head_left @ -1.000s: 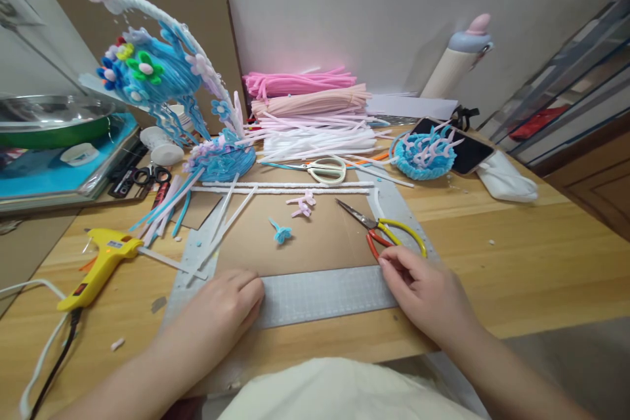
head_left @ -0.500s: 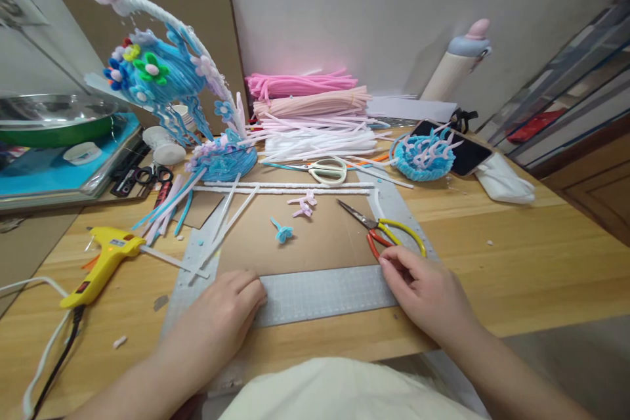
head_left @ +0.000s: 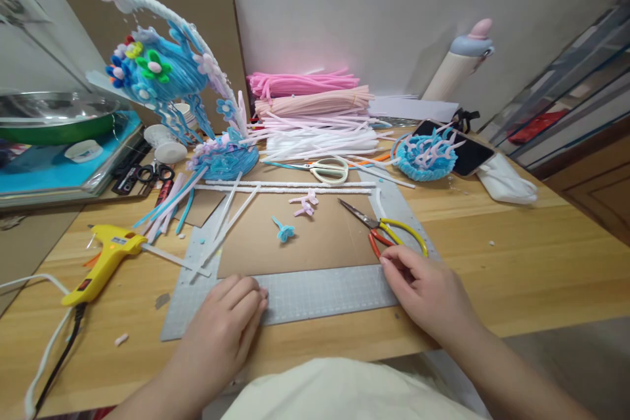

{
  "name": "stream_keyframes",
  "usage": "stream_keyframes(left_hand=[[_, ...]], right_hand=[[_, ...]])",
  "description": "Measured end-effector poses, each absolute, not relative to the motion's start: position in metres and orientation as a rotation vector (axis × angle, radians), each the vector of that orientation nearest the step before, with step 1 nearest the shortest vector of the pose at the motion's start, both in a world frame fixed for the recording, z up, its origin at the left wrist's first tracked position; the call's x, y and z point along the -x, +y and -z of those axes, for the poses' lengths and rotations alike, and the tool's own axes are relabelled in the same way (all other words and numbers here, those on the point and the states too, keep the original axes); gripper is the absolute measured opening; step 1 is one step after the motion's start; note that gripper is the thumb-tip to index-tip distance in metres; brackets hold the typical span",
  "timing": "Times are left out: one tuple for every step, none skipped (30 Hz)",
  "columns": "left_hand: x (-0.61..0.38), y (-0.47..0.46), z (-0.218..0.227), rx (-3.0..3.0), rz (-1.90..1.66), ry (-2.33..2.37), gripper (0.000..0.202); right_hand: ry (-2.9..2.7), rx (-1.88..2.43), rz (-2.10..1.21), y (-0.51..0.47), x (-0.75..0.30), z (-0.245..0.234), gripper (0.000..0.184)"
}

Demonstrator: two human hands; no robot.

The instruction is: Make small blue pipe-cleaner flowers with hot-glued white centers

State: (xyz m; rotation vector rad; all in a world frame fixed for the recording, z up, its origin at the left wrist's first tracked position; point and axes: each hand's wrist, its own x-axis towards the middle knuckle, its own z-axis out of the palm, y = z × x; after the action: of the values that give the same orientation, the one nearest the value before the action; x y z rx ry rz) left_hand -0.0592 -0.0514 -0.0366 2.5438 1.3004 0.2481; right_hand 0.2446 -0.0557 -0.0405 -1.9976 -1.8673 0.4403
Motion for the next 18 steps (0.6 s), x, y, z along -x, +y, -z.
stream_keyframes(left_hand=[[0.058,-0.051,0.037,-2.541,-0.242,1.301,0.024],[0.056,-0.051,0.037,-2.542,-0.235,1.301,0.025],[0.055,-0.052,0.038,-2.543,-0.226,1.307,0.025],[0.055,-0.052,0.039,-2.546,-0.216,1.313,0.025],[0.055,-0.054,0.04,-2.556,-0.214,1.319,0.025],[0.055,-0.055,0.041,-2.576,-0.224,1.32,0.024],[0.056,-0.058,0.042,-2.606,-0.248,1.321,0.023],[0.057,-0.06,0.043,-2.638,-0.275,1.327,0.021],[0.058,-0.062,0.043,-2.664,-0.303,1.335,0.019],[0.06,-0.063,0.043,-2.674,-0.324,1.35,0.017],[0.061,-0.063,0.043,-2.659,-0.338,1.37,0.016],[0.062,-0.063,0.042,-2.617,-0.345,1.392,0.017],[0.063,-0.061,0.042,-2.555,-0.351,1.413,0.017],[0.063,-0.058,0.04,-2.481,-0.353,1.435,0.017],[0.063,-0.055,0.039,-2.405,-0.354,1.46,0.016],[0.063,-0.051,0.037,-2.336,-0.353,1.486,0.015],[0.062,-0.047,0.035,-2.278,-0.35,1.507,0.014],[0.061,-0.044,0.034,-2.225,-0.349,1.523,0.013]], right_hand=[[-1.865,1.996,-0.448,-0.056,-0.245,0.04,0.019],[-1.862,1.994,-0.451,-0.056,-0.244,0.041,0.019],[-1.857,1.994,-0.451,-0.056,-0.244,0.041,0.019],[-1.852,1.991,-0.447,-0.056,-0.244,0.041,0.019],[-1.849,1.983,-0.442,-0.056,-0.244,0.042,0.019],[-1.846,1.971,-0.439,-0.056,-0.243,0.042,0.019],[-1.844,1.959,-0.438,-0.057,-0.243,0.042,0.019],[-1.846,1.944,-0.442,-0.057,-0.242,0.043,0.019],[-1.852,1.927,-0.448,-0.057,-0.241,0.043,0.019],[-1.861,1.91,-0.453,-0.058,-0.24,0.043,0.018],[-1.872,1.893,-0.458,-0.058,-0.239,0.043,0.018],[-1.882,1.875,-0.46,-0.058,-0.238,0.043,0.018],[-1.892,1.856,-0.46,-0.058,-0.237,0.042,0.018],[-1.903,1.838,-0.46,-0.057,-0.235,0.041,0.017],[-1.918,1.822,-0.464,-0.056,-0.233,0.04,0.017],[-1.94,1.805,-0.476,-0.055,-0.231,0.038,0.017],[-1.967,1.789,-0.493,-0.054,-0.227,0.035,0.016],[-1.998,1.769,-0.517,-0.053,-0.224,0.032,0.016]])
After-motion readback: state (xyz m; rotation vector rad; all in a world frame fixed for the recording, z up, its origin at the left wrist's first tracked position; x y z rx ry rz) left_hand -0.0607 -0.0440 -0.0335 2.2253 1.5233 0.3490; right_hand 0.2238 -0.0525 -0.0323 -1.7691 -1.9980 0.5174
